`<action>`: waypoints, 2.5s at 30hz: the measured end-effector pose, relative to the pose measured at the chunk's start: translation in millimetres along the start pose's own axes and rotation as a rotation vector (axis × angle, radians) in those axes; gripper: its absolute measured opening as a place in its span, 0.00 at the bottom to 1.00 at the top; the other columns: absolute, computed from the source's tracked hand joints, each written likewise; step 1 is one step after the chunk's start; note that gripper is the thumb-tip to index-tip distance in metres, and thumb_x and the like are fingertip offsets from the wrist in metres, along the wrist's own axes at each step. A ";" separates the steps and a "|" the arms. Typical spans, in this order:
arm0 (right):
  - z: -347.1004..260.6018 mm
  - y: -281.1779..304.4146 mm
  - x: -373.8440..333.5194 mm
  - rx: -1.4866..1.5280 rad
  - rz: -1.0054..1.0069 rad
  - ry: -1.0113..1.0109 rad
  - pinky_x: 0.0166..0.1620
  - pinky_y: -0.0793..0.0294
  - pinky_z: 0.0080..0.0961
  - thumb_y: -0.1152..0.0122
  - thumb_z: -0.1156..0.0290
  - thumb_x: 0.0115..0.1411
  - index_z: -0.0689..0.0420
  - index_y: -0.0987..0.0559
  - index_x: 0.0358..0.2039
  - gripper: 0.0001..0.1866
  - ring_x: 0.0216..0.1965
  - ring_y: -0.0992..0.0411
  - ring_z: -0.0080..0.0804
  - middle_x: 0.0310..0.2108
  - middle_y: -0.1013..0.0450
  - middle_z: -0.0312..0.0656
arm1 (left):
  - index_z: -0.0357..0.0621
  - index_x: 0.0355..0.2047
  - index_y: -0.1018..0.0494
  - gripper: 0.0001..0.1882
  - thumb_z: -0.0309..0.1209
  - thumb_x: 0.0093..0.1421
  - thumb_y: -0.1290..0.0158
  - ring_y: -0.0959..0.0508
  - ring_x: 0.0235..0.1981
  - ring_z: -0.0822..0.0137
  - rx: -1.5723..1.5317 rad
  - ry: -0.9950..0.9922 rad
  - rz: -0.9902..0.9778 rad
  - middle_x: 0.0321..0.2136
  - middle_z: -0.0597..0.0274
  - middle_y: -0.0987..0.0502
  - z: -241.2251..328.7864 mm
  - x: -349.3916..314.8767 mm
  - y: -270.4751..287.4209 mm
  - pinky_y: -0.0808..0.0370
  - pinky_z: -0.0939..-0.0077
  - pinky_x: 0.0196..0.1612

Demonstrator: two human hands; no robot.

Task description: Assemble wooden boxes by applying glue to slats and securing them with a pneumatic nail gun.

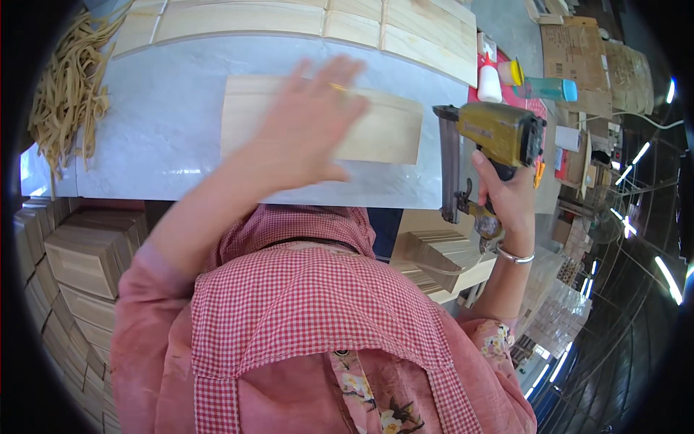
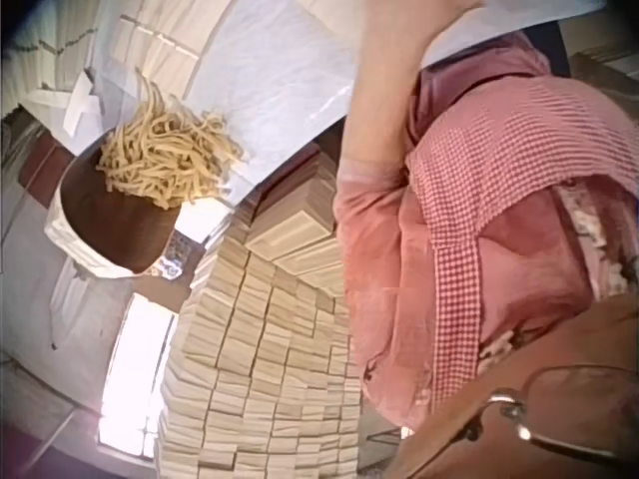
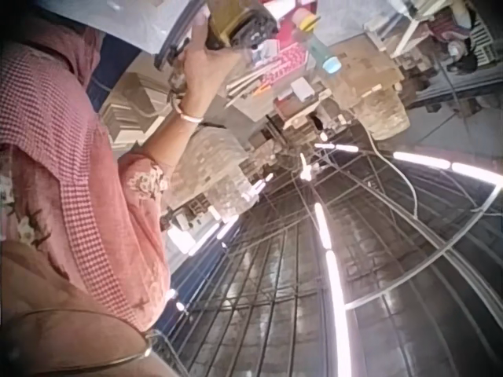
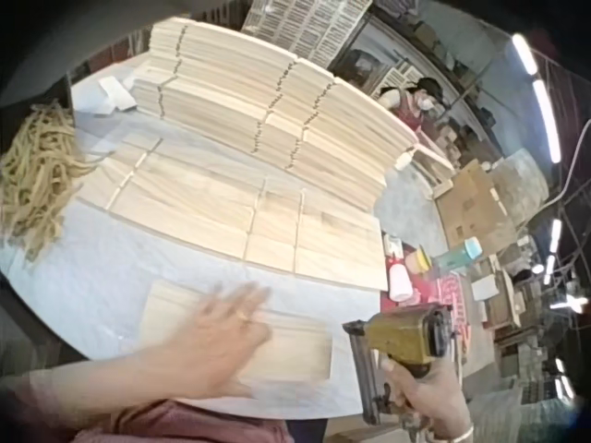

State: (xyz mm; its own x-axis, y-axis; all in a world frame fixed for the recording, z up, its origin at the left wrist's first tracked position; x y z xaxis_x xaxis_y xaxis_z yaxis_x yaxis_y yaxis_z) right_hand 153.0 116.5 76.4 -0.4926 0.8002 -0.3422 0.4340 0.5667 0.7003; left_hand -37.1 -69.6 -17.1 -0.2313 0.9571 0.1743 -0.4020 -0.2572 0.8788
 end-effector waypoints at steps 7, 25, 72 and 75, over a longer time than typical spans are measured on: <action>22.6 5.6 -33.9 0.109 0.031 0.071 0.15 0.38 0.16 0.31 0.70 0.60 0.64 0.21 0.34 0.10 0.12 0.38 0.18 0.17 0.30 0.35 | 0.44 0.37 0.32 0.25 0.26 0.38 0.34 0.29 0.52 0.50 -0.045 0.035 0.081 0.53 0.51 0.29 -59.3 -66.5 43.8 0.31 0.62 0.57; 32.5 -15.9 -46.7 0.032 -0.120 0.013 0.16 0.37 0.16 0.32 0.69 0.62 0.63 0.22 0.35 0.10 0.12 0.38 0.19 0.14 0.32 0.32 | 0.46 0.29 0.35 0.24 0.29 0.34 0.33 0.31 0.44 0.54 -0.098 0.116 0.172 0.49 0.53 0.27 -14.0 -8.8 -12.0 0.29 0.67 0.50; -27.5 -107.9 -104.8 0.034 -0.191 0.030 0.20 0.35 0.17 0.29 0.71 0.59 0.64 0.22 0.42 0.15 0.17 0.33 0.21 0.24 0.25 0.36 | 0.47 0.35 0.40 0.30 0.29 0.34 0.33 0.28 0.48 0.53 -0.563 0.075 0.420 0.58 0.54 0.30 -52.7 -61.3 -28.0 0.30 0.65 0.53; -29.2 -107.8 -104.6 0.039 -0.176 0.085 0.20 0.36 0.15 0.29 0.64 0.61 0.63 0.20 0.37 0.15 0.15 0.35 0.20 0.17 0.29 0.33 | 0.47 0.34 0.39 0.28 0.30 0.34 0.34 0.27 0.43 0.54 -0.556 0.050 0.471 0.54 0.55 0.29 -53.0 -60.8 -26.4 0.30 0.65 0.52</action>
State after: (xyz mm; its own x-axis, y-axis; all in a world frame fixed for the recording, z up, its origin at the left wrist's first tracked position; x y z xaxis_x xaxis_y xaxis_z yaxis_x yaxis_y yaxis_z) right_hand 135.7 -34.0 54.9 -0.6243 0.6697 -0.4022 0.3638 0.7049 0.6089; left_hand -59.5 -128.1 -74.4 -0.5255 0.7246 0.4459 -0.6375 -0.6824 0.3577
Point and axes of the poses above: each hand's wrist, its own x-axis towards the middle knuckle, its own y-axis out of the back of the hand, z = x × y, the point moved 6 cm from there along x, towards the middle knuckle
